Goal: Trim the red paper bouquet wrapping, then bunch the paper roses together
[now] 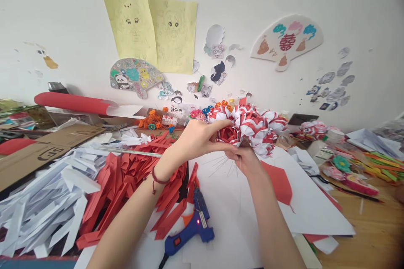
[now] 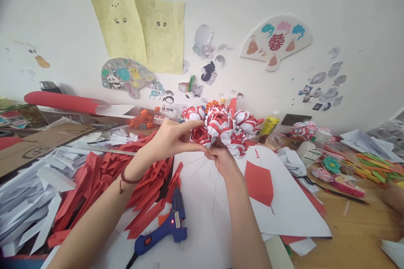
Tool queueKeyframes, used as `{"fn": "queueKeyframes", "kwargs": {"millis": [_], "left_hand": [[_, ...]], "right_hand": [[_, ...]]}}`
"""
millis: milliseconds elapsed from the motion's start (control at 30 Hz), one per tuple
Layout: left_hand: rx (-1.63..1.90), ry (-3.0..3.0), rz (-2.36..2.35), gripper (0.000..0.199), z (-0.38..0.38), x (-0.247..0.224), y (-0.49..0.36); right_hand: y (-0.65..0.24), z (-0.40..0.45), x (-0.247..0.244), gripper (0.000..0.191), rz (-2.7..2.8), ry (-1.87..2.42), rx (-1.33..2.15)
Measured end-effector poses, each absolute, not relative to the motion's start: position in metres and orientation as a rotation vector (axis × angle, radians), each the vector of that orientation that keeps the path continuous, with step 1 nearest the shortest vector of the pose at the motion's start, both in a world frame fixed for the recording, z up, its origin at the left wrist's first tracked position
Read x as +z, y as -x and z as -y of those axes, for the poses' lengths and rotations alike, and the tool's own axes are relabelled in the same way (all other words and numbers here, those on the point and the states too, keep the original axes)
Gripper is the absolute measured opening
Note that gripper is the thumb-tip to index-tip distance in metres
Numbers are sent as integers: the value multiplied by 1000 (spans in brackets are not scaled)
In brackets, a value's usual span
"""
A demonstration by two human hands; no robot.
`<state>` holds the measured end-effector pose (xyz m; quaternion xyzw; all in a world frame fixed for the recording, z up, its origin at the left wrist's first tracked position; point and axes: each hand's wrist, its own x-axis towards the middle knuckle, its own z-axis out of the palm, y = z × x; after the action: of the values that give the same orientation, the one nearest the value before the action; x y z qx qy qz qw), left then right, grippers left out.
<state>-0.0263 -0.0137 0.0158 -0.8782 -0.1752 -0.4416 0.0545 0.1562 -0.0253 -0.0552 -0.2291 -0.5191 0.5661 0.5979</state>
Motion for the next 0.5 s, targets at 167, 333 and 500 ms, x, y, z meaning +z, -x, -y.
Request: {"fn": "queueKeyframes", "kwargs": {"millis": [167,333,500], "left_hand": [[-1344,2675,534,60,14,16,26],[-1334,2670,539,60,14,16,26],[-1317,2626,532,61,17,17,24]], "right_hand": [[-156,26,-54,18,1195,533,1301],[-156,25,-54,18,1182,557,1294],[-156,23,-57,23,1165,632,1205]]}}
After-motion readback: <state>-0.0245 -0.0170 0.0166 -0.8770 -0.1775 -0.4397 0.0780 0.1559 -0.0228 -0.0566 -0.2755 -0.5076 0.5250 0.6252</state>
